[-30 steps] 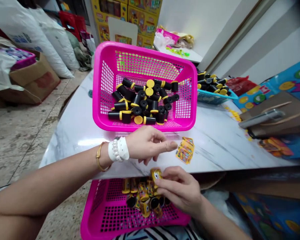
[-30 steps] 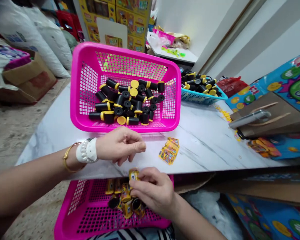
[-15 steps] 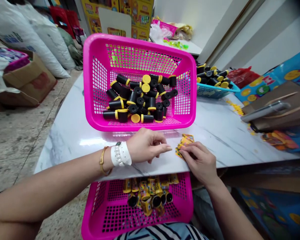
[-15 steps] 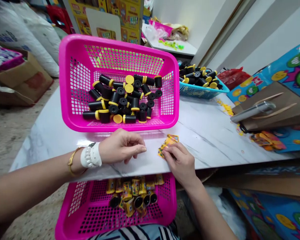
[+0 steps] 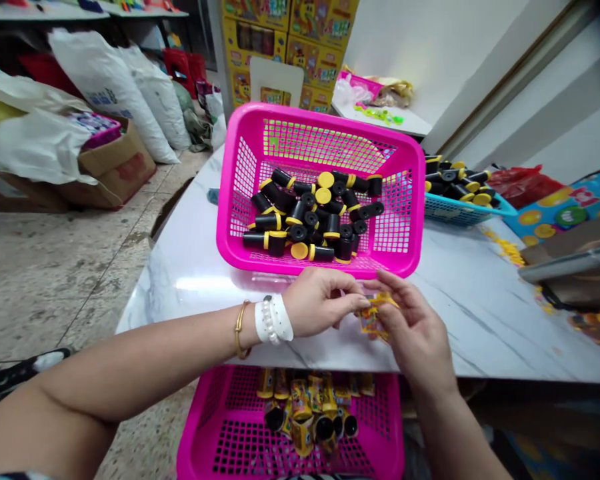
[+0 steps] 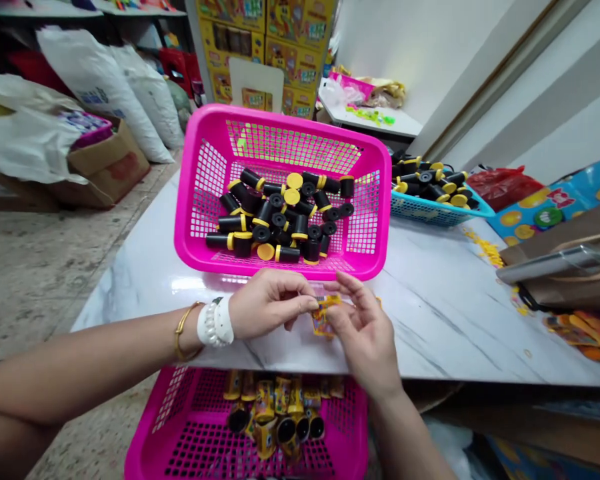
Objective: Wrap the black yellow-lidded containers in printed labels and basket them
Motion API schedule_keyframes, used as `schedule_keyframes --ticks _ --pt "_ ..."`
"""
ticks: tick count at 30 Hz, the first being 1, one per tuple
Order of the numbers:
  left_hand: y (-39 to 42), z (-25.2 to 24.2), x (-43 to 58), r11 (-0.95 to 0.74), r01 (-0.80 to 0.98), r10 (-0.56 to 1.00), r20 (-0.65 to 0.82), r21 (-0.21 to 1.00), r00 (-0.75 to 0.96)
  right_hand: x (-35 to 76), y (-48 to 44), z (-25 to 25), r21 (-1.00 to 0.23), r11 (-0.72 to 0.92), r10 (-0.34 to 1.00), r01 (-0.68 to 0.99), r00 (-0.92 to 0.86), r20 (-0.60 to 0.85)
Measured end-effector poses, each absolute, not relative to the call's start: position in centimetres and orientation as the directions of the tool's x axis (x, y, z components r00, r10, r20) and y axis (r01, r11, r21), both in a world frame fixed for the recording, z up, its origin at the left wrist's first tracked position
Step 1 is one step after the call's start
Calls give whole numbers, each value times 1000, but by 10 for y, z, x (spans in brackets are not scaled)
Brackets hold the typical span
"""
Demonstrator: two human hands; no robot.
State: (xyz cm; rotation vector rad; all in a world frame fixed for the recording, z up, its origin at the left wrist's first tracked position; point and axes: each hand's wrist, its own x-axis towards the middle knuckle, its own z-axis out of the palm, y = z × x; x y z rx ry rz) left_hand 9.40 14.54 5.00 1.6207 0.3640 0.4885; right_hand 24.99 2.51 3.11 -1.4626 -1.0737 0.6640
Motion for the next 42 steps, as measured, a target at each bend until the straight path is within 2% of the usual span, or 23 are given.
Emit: schedule_keyframes --ticks 2,4,8,14,19,25,29,33,39,42 --pt "147 54 93 -157 -54 553 133 986 823 256 30 35 -994 -87 926 68 374 -55" --pt "147 58 92 -203 -53 655 176 978 735 258 34 38 -992 -112 896 50 436 -79" --pt "141 64 90 -285 -97 781 289 954 554 252 38 40 -972 -26 733 233 666 140" --pt "136 65 88 -365 -162 756 393 917 523 243 39 37 -817 25 657 577 606 448" --pt "136 64 89 -256 -184 799 315 949 513 242 39 37 -704 120 616 700 504 606" --pt "135 67 88 -216 -161 807 268 963 526 245 42 32 -564 130 626 815 374 685" --pt "141 64 89 -87 -93 817 125 992 563 245 42 32 -516 128 610 847 343 714" --pt "145 61 90 76 -95 791 -2 993 611 240 46 37 -457 209 626 865 241 742" --pt "145 69 87 49 -130 828 32 990 560 237 59 50 -362 269 651 893 108 751" --pt "147 73 87 119 -200 834 12 973 552 240 65 56 -348 278 649 895 92 756"
